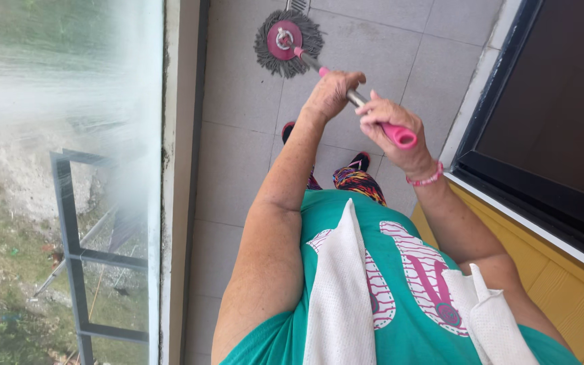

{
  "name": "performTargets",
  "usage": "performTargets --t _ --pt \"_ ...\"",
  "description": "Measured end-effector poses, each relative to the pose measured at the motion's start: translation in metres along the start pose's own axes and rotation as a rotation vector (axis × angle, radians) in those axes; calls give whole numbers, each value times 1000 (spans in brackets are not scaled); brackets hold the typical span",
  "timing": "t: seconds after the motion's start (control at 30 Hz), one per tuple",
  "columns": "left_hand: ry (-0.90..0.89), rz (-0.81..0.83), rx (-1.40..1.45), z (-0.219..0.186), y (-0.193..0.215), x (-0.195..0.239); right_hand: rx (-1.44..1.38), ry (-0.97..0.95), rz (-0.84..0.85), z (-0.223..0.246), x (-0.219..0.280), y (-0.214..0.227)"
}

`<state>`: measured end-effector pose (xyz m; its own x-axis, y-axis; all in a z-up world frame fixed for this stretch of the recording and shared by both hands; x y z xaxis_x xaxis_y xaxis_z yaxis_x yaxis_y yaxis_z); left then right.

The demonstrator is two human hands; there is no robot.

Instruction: The person mops a tiled balcony floor using a pink spin mop. They move the mop back and forth across the surface, covering areas near a glass railing and a yellow wall.

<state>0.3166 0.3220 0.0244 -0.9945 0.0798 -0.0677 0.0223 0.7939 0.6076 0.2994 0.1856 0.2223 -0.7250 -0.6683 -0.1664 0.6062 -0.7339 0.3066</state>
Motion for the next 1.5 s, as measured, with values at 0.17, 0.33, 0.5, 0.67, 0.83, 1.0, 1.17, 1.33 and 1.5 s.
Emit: performTargets --t 0.17,0.33,0.5,0.67,0.83,1.0,1.17,1.33,1.5 --pt "67 -76 -17 10 55 -4 48 92 98 15 -46 -30" --pt "83 -154 -85 42 85 -1 48 133 127 14 -71 -56" --pt "76 -346 -112 102 99 4 14 118 66 -15 -95 -95" --pt "170 -309 47 133 87 21 70 7 58 -31 -93 -122" --pt "275 -334 75 120 88 38 64 30 121 -20 -91 -121" --pt "354 -478 44 90 99 64 -7 49 213 -6 -94 -112" --pt "468 -507 -15 66 90 94 -46 -1 296 0 -78 -107" --pt "542 -471 22 48 42 119 -120 -114 297 -11 -44 -78" --pt "307 -330 45 28 -13 121 -146 -157 268 -19 13 -39"
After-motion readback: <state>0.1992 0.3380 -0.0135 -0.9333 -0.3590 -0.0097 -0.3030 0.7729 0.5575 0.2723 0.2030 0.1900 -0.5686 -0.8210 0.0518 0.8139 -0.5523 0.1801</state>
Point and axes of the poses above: each hand's wrist, its own x-axis away from the middle knuckle, its own y-axis out of the back of the hand, z = x × y, the point moved 6 cm from there along -x, towards the middle knuckle, and after that the axes turned 1 degree about -z, right-handed, at the moved point
